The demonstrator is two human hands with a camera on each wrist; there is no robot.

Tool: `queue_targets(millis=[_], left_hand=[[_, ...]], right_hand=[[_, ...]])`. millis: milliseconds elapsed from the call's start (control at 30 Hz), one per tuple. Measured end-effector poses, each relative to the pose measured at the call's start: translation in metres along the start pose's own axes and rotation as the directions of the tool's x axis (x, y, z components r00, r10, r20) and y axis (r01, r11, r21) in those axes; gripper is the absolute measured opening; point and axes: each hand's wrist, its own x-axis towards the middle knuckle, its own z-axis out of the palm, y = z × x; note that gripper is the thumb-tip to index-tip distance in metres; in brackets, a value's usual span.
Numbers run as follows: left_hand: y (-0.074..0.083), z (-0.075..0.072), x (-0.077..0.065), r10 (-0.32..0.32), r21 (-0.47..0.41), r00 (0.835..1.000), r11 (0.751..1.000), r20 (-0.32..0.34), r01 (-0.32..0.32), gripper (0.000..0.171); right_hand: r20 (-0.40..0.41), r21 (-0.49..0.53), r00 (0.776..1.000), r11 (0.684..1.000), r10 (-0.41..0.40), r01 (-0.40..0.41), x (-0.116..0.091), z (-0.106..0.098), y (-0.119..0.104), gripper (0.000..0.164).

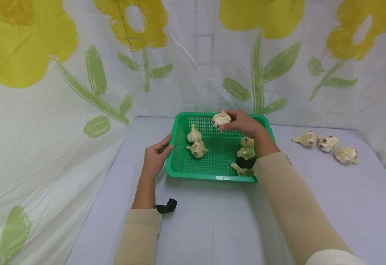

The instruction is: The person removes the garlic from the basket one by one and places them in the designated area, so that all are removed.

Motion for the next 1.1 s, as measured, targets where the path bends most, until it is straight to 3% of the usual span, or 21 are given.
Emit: queue_targets(millis=[300, 533, 867, 1100], left_hand=[[0.002, -0.002, -0.002, -0.022, 0.004, 1.000, 1.000, 0.018, 0.022, 0.042], [-0.026, -0.004, 0.006, -0.025, 0.000, 0.999, 1.000, 0.026, 0.025, 0.044], [-0.028, -0.003, 0.008, 0.010, 0.017, 1.000, 1.000, 0.001, -0.010, 0.046], [-0.023, -0.003, 0.008, 0.004, 0.017, 1.000, 1.000, 0.000, -0.004, 0.044]], right_hand=[[-0.038, 0.011, 0.999, 1.000, -0.019, 0.020, -0.008, -0.003, -0.011, 0.064], [-0.060, 0.022, 0.998, 0.999, -0.033, 0.035, -0.021, -0.013, -0.015, 0.063], [-0.137, -0.082, 0.990, 0.997, -0.024, 0.013, -0.046, -0.051, -0.021, 0.066], [-0.220, -0.078, 0.974, 0.996, -0.061, 0.045, -0.072, -0.081, -0.023, 0.063]])
